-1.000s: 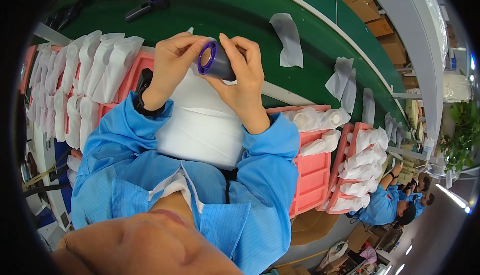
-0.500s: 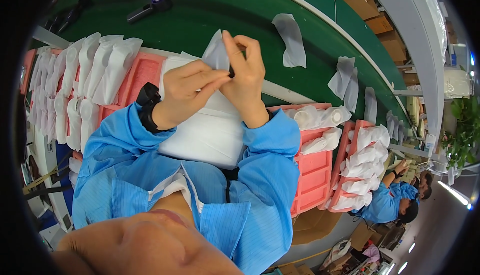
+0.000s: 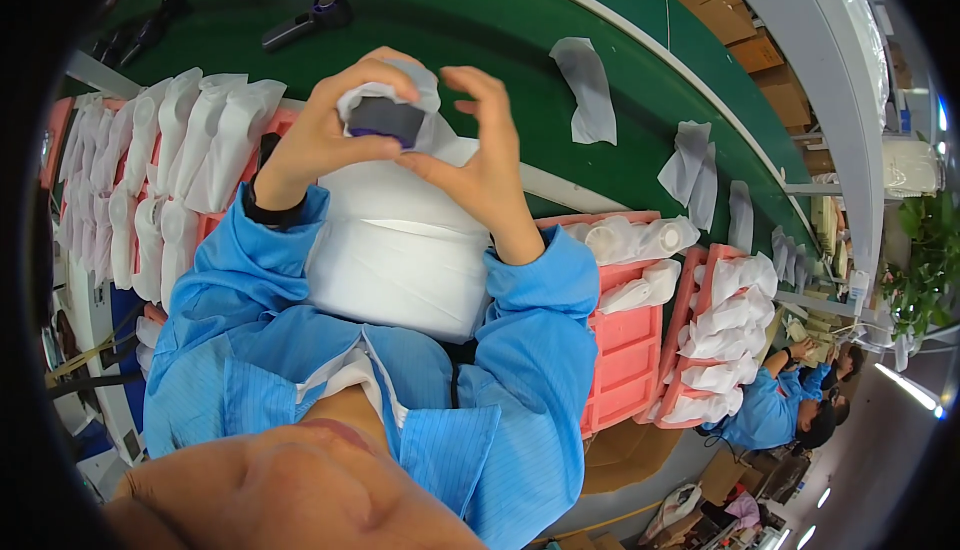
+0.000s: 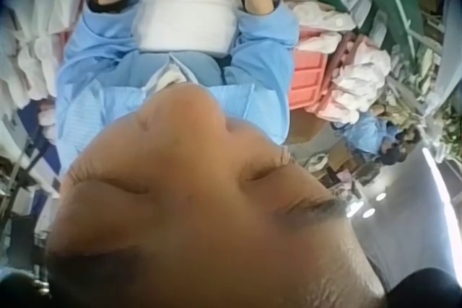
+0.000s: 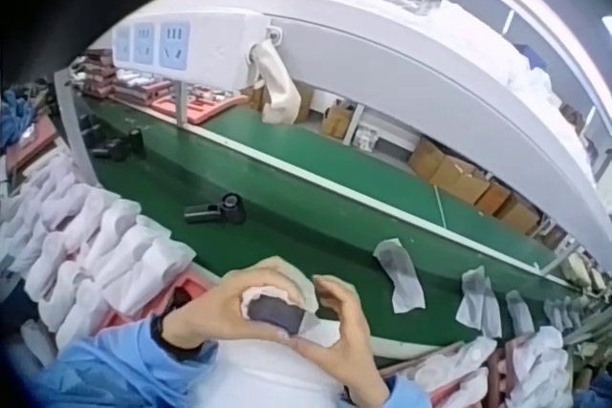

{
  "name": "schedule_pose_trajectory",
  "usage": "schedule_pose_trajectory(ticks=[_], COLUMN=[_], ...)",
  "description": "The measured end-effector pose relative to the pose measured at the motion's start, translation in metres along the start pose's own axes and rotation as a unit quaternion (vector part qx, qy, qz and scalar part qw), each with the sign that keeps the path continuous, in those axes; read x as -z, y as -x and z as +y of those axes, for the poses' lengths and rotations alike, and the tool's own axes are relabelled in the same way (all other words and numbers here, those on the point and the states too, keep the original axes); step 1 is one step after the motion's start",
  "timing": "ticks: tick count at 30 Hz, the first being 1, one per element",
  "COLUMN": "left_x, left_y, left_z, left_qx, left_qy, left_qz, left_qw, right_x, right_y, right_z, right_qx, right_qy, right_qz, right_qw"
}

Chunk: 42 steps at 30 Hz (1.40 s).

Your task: The person picks up a hair dryer, wraps it in a white protective sheet by hand, and places the wrapped item into a pink tray, repeating the process for multiple hair dryers.

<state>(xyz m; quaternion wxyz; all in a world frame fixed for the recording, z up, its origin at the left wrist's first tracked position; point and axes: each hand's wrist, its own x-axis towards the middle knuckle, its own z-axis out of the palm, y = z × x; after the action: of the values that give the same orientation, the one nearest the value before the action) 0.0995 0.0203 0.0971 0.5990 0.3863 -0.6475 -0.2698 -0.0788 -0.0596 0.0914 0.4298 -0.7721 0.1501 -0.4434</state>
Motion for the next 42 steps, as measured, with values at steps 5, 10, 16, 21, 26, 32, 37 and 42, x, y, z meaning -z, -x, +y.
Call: schedule_pose_trajectory(ticks=[5, 10, 16, 21, 26, 32, 37, 42], left_x=[-0.01, -0.022, -0.033, -0.007, 0.022, 0.055, 0.081, 0.084], left_y=[0.001, 0.01, 0.009, 0.006, 0.001, 0.014, 0.03, 0.028], left_z=[0.006, 0.005, 0.008, -0.005, -0.049, -0.12, -0.164, -0.169], left_qx=[0.019, -0.007, -0.089, -0.02, 0.085, 0.226, 0.363, 0.396], left_qy=[0.101, -0.167, -0.26, -0.228, -0.188, -0.502, -0.612, -0.603], left_qz=[0.181, 0.238, 0.204, 0.29, 0.329, 0.272, 0.257, 0.238], left_qw=[0.978, 0.957, 0.94, 0.929, 0.922, 0.789, 0.654, 0.651], right_x=[-0.002, -0.006, -0.01, 0.002, 0.022, 0.04, 0.035, 0.027], right_y=[0.01, 0.008, 0.015, 0.006, 0.004, 0.003, 0.002, 0.003], right_z=[0.012, 0.012, 0.008, 0.005, 0.033, 0.094, 0.079, 0.074], right_qx=[-0.067, 0.001, -0.003, -0.132, -0.219, -0.111, -0.139, -0.076], right_qy=[0.052, 0.264, 0.289, 0.129, 0.125, 0.393, 0.434, 0.362], right_qz=[-0.14, -0.03, -0.027, -0.076, -0.19, 0.031, -0.05, -0.057], right_qw=[0.987, 0.964, 0.957, 0.98, 0.949, 0.912, 0.889, 0.927])
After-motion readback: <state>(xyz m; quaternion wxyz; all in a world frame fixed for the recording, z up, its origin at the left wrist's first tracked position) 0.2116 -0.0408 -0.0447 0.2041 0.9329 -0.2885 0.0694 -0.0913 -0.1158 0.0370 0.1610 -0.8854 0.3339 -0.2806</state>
